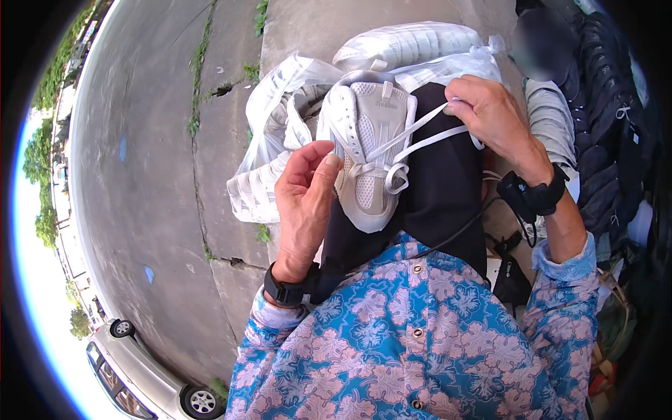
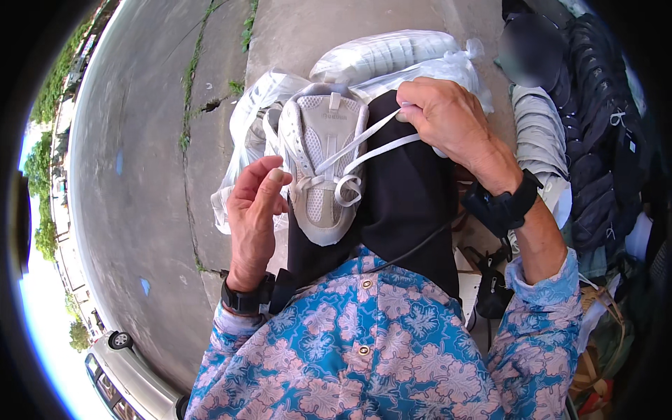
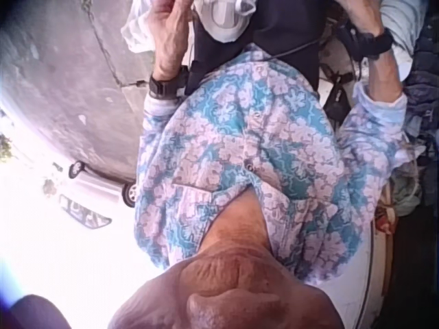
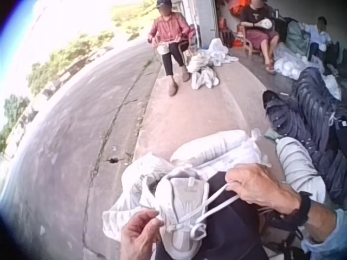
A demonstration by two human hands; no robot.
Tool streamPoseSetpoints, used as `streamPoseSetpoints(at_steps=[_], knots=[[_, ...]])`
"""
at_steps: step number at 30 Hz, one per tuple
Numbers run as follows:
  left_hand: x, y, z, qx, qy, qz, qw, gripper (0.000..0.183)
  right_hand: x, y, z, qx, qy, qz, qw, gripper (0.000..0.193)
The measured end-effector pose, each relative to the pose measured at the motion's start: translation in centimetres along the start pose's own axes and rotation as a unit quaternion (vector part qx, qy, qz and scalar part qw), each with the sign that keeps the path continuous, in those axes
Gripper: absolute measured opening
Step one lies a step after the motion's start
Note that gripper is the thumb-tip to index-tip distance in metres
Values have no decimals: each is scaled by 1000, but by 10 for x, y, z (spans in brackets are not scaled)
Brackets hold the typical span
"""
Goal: Threading laces through the eyelets of a white sneaker.
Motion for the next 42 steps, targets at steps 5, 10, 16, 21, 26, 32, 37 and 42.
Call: streamPoseSetpoints(at_steps=[5, 10, 16, 21, 26, 32, 37, 42], knots=[[-2, -13, 4, -88, -28, -68, 993, 36, 1, 2, -4, 6, -2, -2, 1000, 12], [-6, -17, 3, -118, 40, 19, 992, 33, 5, -2, -7, -1, -15, 17, 1000, 11], [-21, -21, 2, -197, 220, 245, 923, 31, 7, 0, -7, -1, -13, 61, 998, 11], [-29, -22, -3, -128, 222, 235, 938, 25, 34, 18, -9, 54, -11, 122, 991, 11], [-33, -22, -2, -115, 196, 262, 938, 21, 64, 40, -8, 79, -52, 137, 986, 12], [2, -43, -3, -187, 55, -64, 979, 14, 13, 19, -2, 69, -45, 21, 996, 14], [28, -67, -4, -220, -159, -326, 905, 15, -44, -25, 9, -101, 82, -9, 991, 11], [33, -82, -7, -251, -210, -412, 850, 17, -44, -28, 17, -82, 105, 20, 991, 13]])
Point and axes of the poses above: each hand's wrist, its own z-axis away from the middle knuckle, its own y-axis out of the back of the hand, x = y × z, the point moved 8 cm from there along -z, towards the middle knuckle
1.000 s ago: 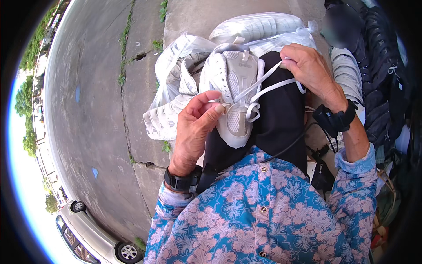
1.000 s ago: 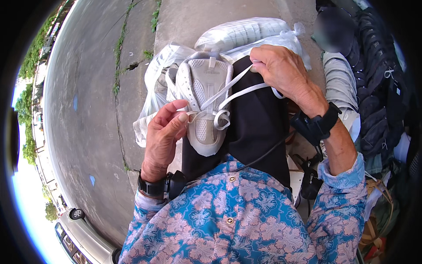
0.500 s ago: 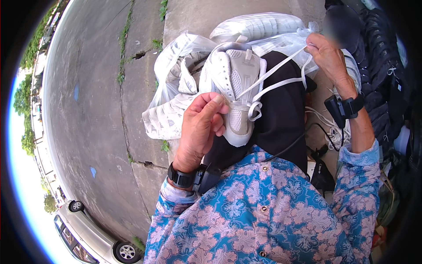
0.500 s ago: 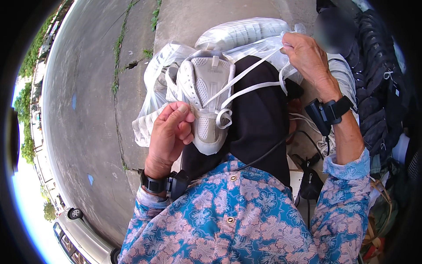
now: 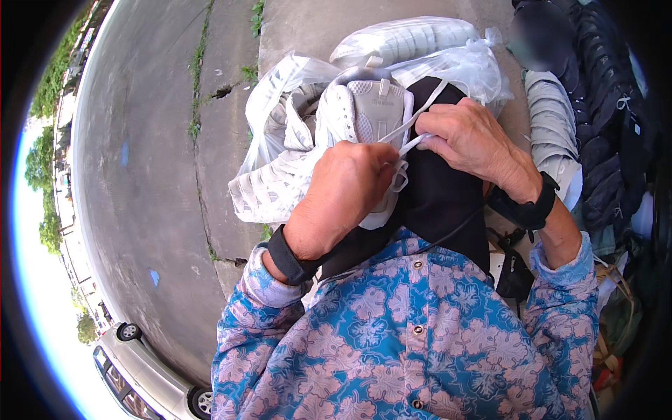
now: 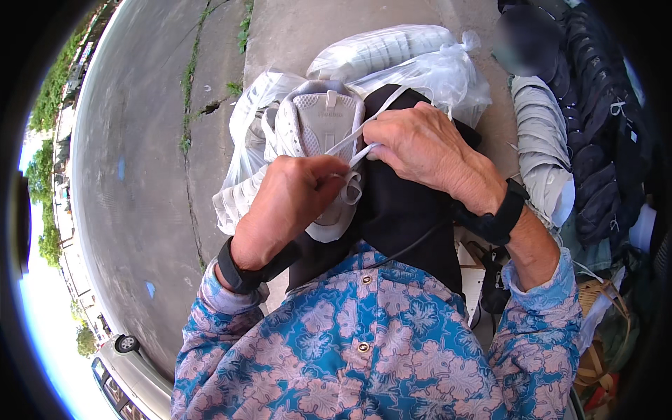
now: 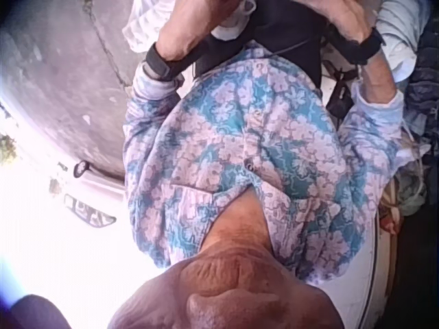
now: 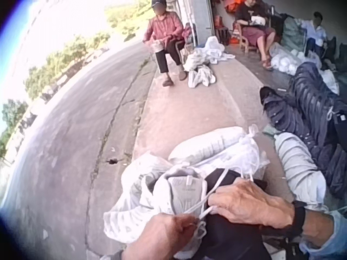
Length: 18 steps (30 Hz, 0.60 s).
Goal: Threading laces through the eyelets of a white sneaker.
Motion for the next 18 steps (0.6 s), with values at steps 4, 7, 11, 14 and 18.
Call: streamPoseSetpoints(at_steps=[4, 7, 11, 14, 18], knots=[[0, -4, -5, -23, -20, -49, 998, 9, 4, 2, 2, 9, -21, -24, 999, 16], [0, -5, -3, -15, -28, -53, 998, 6, 12, 3, 6, 20, -39, -64, 997, 19], [0, -5, -4, -41, -39, 23, 998, 5, 21, 3, 8, 30, -63, -81, 994, 21], [-9, -5, -4, -94, 10, 117, 989, 6, 29, 7, 8, 69, -69, -26, 995, 20], [-14, -4, -2, -104, 9, 148, 983, 5, 80, 38, 19, 125, -151, 88, 977, 20]])
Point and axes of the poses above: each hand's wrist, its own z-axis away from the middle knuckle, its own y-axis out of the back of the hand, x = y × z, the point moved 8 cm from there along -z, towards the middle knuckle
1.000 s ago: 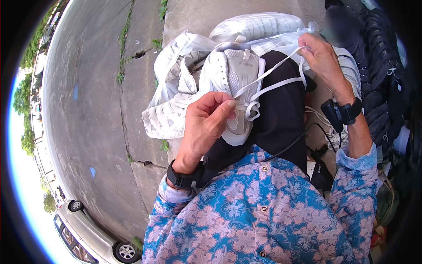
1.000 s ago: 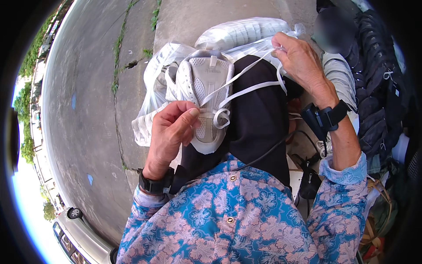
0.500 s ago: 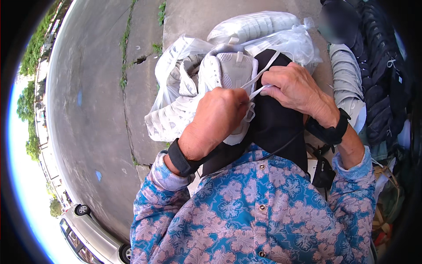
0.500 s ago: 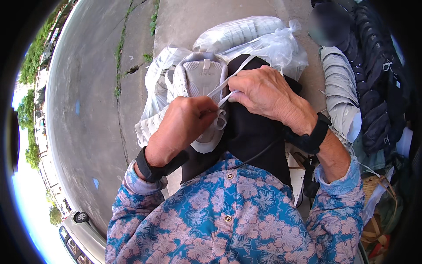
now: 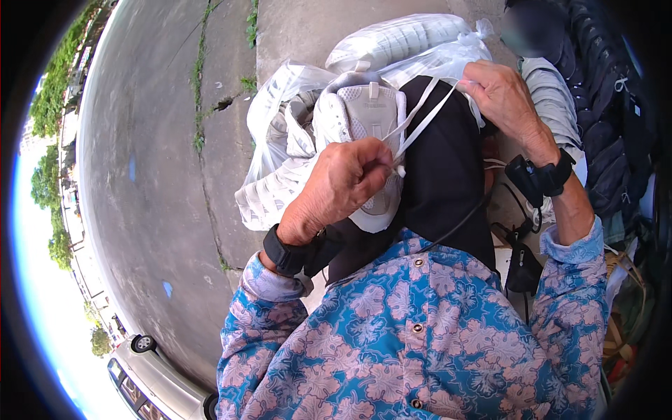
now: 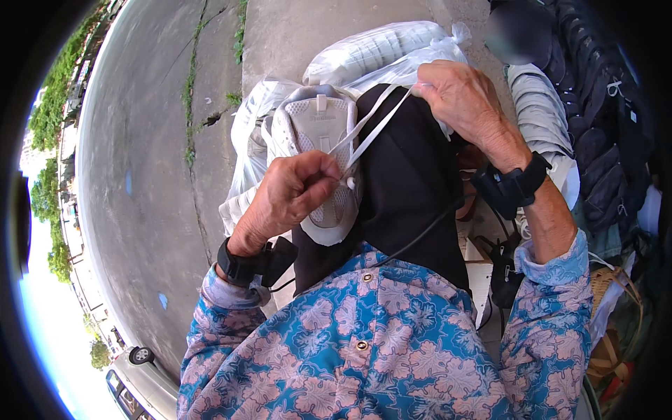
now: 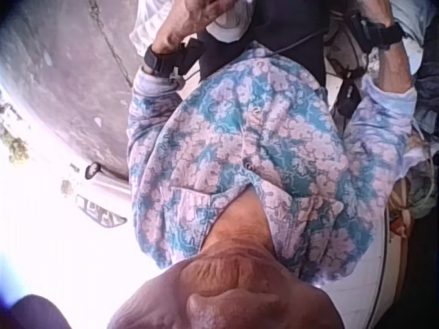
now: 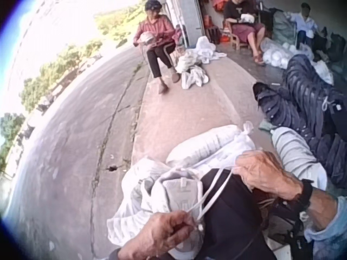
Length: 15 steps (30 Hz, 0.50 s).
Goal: Threading laces through the eyelets of a white sneaker.
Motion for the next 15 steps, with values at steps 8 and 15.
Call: streamPoseSetpoints(at_steps=[8, 15], knots=[[-8, -5, -1, 26, 6, 61, 998, 7, 80, 57, 11, 76, -93, 11, 993, 23], [-16, 13, 10, 111, 37, 245, 962, 22, 13, 36, 16, 20, -68, -117, 991, 17]])
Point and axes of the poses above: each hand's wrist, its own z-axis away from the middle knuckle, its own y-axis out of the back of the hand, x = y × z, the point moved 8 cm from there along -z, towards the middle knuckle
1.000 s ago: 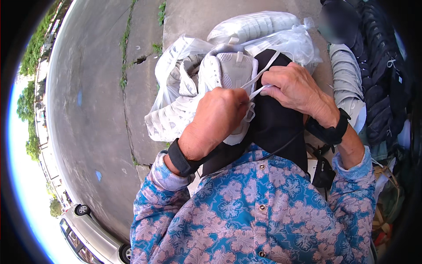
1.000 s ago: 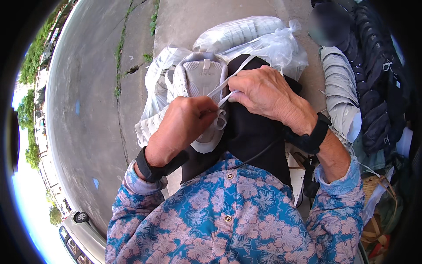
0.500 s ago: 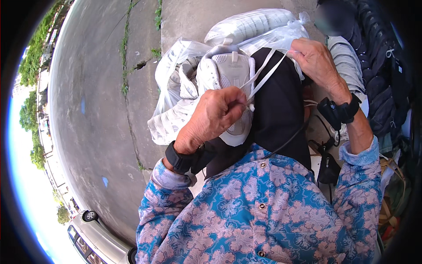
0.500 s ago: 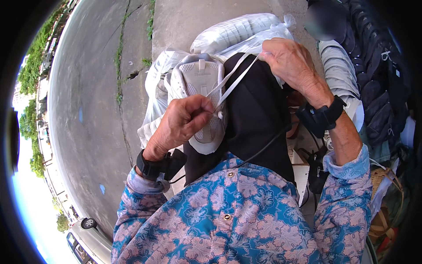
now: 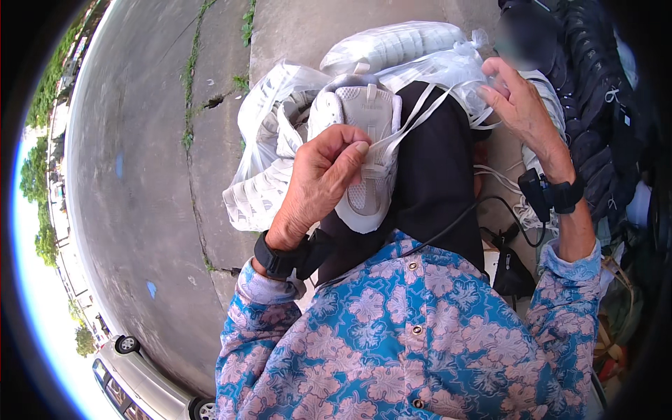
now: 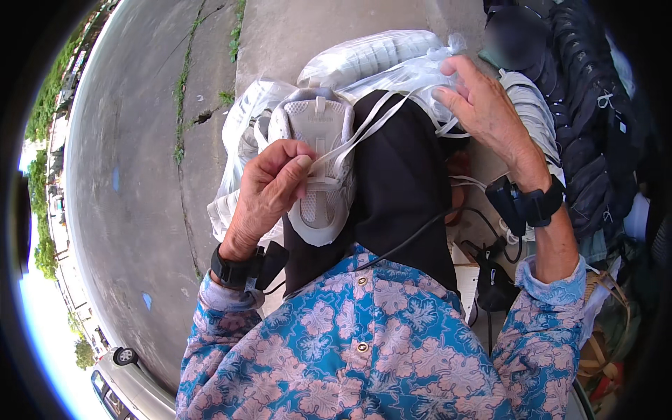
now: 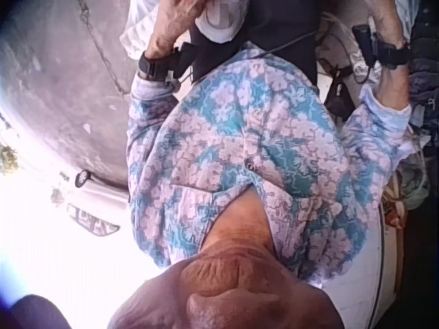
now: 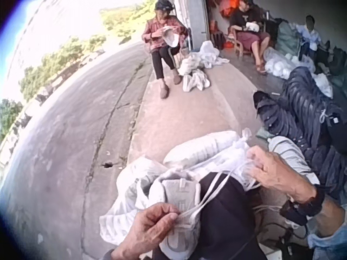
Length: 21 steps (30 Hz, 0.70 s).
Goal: Threading laces through the eyelets of a white sneaker.
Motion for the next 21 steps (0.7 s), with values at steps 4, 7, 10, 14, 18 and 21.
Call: streamPoseSetpoints(at_steps=[4, 7, 10, 14, 18, 21], knots=[[13, -13, -2, 14, 5, 25, 1000, 27, -72, -40, 15, -112, 104, -118, 981, 13], [21, -24, -1, 4, 0, 10, 1000, 29, -101, -64, 26, -146, 113, -174, 967, 10], [20, -27, -1, 3, -28, -15, 999, 28, -110, -70, 27, -138, 142, -147, 969, 8], [21, -28, 1, 8, -49, -17, 999, 26, -119, -72, 27, -140, 166, -115, 969, 6], [20, -21, 2, 33, -60, -65, 996, 22, -121, -77, 26, -135, 171, -125, 968, 6], [17, -20, 2, 36, -56, -62, 996, 21, -123, -79, 24, -128, 175, -130, 968, 6]])
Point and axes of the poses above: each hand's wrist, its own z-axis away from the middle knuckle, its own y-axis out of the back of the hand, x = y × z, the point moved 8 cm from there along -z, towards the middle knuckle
